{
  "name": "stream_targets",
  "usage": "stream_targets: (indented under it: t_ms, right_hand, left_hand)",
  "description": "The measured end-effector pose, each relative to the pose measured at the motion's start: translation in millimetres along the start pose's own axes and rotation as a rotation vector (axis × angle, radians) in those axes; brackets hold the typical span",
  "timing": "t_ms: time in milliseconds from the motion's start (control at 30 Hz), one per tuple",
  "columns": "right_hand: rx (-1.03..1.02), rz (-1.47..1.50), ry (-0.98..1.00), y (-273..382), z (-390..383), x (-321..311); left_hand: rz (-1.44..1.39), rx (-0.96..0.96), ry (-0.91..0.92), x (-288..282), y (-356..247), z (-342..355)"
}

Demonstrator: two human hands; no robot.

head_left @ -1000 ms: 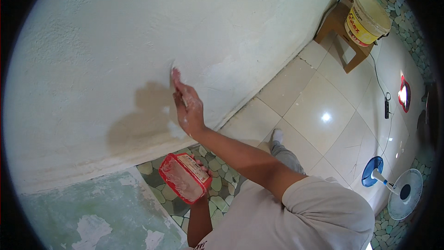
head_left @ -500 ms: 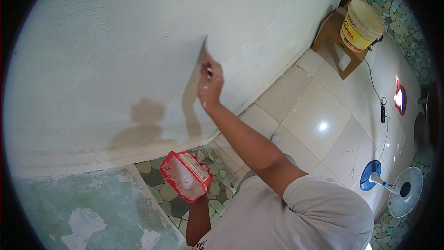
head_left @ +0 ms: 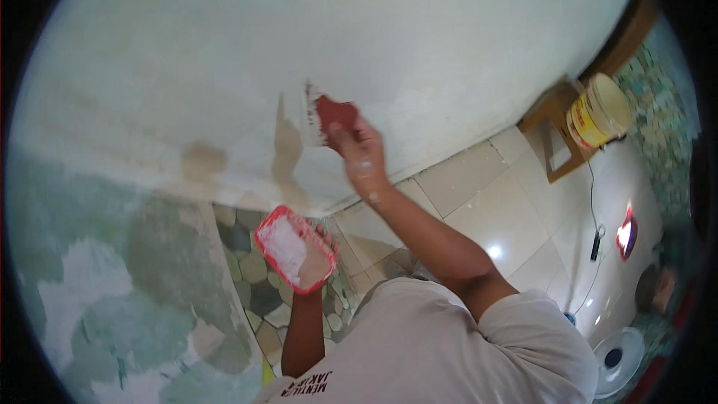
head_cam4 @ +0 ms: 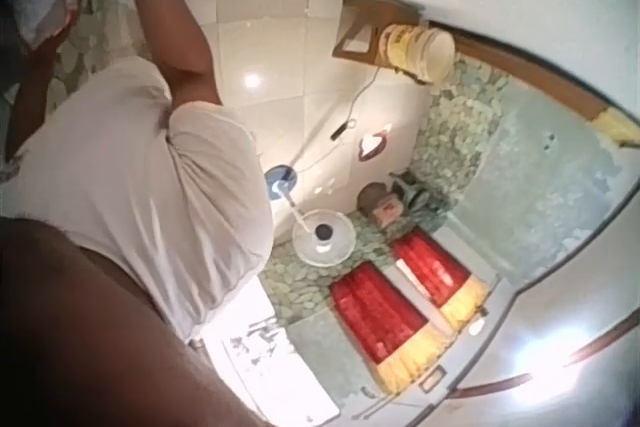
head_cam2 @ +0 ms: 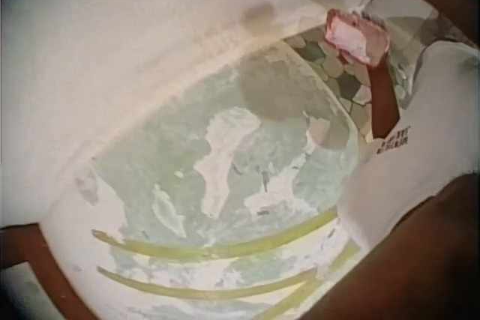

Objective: Applying putty or patching compound to the lower section of a wall using a spatula.

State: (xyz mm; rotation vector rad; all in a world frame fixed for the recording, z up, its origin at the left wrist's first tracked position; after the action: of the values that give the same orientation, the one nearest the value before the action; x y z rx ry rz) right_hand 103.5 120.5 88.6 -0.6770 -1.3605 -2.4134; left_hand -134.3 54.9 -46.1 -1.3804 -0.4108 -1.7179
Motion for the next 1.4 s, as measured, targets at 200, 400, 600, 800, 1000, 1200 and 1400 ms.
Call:
stream_targets:
  t_ms: [200, 400, 600, 800, 1000, 1200, 1400]
  right_hand:
    - [0.355, 0.209, 0.157, 59, -40, 26]
    - [0.508, -0.138, 0.415, 92, -66, 56]
    - [0.444, -0.920, 0.761, 78, -81, 69]
    - [0.267, -1.104, 0.808, 56, -91, 58]
    - [0.098, -1.125, 0.746, 47, -101, 39]
    - [0.314, -0.908, 0.817, 71, -90, 16]
    - [0.178, -1.088, 0.765, 80, -88, -8]
  left_hand:
    - [-0.188, 0.074, 0.088, -41, 2, 11]
    - [-0.025, 0.262, -0.097, -12, 13, 39]
    - [0.158, 0.232, 0.066, 16, 20, 38]
    - [-0.068, 0.185, 0.133, 25, 27, 45]
    - [-0.085, 0.157, 0.027, 32, 51, 59]
    - [0.024, 0.185, -0.028, 20, 71, 69]
    - [0.160, 0.213, -0.070, 21, 98, 82]
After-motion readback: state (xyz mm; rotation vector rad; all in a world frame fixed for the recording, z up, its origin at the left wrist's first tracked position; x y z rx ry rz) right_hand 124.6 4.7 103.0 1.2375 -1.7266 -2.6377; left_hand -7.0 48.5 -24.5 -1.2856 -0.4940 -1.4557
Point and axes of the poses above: each hand's wrist, its own z-axis towards the middle knuckle, its own x-axis out of the palm, y = z × x, the point moved 1 cm from there along z, towards the middle knuckle, and after that the axes turned 15 degrees about y, right-handed, at the moved point
